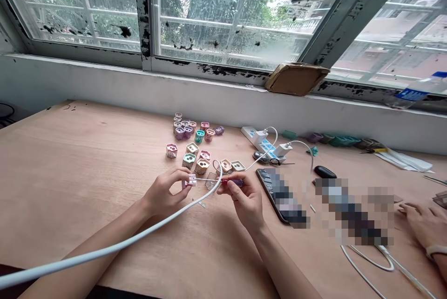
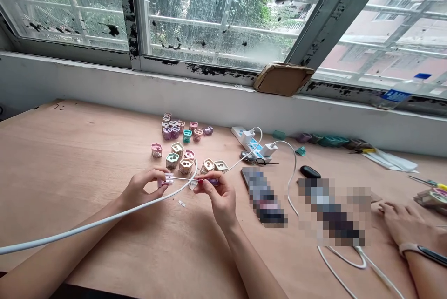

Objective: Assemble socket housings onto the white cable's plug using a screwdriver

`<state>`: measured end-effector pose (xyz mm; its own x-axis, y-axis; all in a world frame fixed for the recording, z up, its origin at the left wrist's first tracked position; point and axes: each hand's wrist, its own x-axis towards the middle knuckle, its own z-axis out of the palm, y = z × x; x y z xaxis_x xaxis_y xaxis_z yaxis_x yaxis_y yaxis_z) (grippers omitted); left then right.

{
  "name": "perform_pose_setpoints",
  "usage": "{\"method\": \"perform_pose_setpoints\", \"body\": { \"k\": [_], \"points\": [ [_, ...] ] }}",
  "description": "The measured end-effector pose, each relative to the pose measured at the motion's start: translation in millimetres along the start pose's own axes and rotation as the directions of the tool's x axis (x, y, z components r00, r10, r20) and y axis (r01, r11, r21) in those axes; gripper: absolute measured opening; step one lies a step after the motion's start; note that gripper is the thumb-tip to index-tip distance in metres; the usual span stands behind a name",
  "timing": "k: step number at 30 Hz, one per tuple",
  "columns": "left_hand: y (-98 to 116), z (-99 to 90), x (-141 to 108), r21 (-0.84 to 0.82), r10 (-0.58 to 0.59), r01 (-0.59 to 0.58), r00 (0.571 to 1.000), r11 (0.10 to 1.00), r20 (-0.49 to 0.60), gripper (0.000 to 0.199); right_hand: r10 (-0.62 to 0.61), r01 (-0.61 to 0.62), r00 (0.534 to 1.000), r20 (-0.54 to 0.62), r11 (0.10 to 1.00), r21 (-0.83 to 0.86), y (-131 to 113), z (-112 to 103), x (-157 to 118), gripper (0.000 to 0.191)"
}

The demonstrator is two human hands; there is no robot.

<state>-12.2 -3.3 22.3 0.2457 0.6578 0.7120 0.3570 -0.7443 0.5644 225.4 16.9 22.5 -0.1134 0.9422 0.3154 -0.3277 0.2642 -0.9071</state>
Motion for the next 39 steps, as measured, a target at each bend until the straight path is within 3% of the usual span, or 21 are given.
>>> {"method": "perform_pose_setpoints", "body": {
  "k": [4,20,39],
  "points": [
    [-1.0,-0.2,0.0,0.002,-0.005,0.005,1.0,1.0,0.005,0.016,0.01,-0.01,1.0,0.004,1.0,0.004,0.1,-0.2,-0.5,0.022],
    [3.2,1.5,-4.3,-0.049,-0.016,0.022,0.994,0.999,0.108,0.014,0.057,-0.059,0.984,-0.168,0.998,-0.009,4.9,-5.6,3.1,0.039],
    [6.0,-0.2,-1.7,-0.013,0.002,-0.001,0.997,1.0,0.082,0.009,0.023,-0.036,0.988,-0.15,0.996,-0.078,3.4,-4.7,2.6,0.038]
  ]
}}
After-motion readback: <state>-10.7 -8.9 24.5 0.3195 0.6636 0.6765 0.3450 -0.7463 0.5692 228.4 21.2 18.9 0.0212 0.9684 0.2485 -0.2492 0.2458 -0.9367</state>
